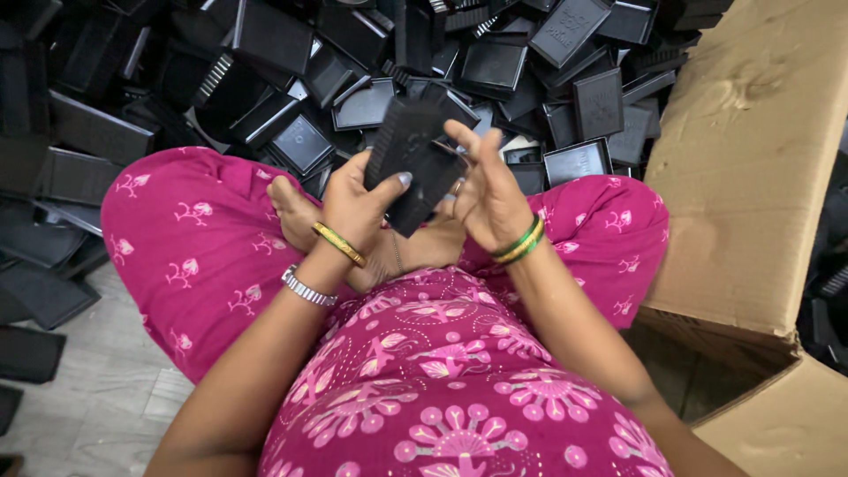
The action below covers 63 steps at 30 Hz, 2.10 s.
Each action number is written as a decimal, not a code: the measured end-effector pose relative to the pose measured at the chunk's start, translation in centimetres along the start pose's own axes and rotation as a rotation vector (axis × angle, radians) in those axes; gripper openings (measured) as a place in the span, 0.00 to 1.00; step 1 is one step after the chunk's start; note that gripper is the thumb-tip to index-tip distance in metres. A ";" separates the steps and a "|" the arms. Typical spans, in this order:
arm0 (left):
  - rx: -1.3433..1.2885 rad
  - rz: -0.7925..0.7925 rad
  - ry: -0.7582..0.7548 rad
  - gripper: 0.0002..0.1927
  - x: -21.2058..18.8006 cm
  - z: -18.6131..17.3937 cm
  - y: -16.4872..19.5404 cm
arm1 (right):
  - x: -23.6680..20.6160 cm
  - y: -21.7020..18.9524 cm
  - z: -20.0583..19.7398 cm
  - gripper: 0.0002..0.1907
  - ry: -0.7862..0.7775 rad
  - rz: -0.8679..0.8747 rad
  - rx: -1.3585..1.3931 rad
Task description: The person sits cross-legged on the floor in front of a large pile of black plastic boxes. The person picks up boxes one at a time, opens and separates the lids, checks them, and tosses them aside onto the pile, repeating this handling continuously.
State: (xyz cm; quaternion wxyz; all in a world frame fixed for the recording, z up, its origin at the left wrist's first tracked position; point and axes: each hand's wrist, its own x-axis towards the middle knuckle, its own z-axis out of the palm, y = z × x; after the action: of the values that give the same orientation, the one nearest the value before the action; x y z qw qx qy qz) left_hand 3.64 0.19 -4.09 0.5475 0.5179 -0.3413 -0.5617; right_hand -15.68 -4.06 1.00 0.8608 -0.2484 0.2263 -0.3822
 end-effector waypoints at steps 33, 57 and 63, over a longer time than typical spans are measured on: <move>-0.462 -0.221 -0.420 0.30 0.6 -0.8 -3.8 | 1.5 2.1 -6.8 0.20 0.214 -0.007 -0.246; -0.302 -0.173 -0.177 0.35 -0.2 -0.3 0.8 | -1.0 1.7 -5.2 0.33 -0.092 0.007 -0.534; -0.345 -0.228 -0.153 0.36 -0.3 -0.5 0.2 | -1.2 3.0 -4.4 0.36 0.032 0.037 -0.427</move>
State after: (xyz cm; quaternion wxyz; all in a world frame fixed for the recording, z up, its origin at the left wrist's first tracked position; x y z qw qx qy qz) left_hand 4.16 0.54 -3.93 0.5334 0.4077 -0.2198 -0.7078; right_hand -17.33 -2.47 -3.97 0.7917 -0.4147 0.3204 -0.3139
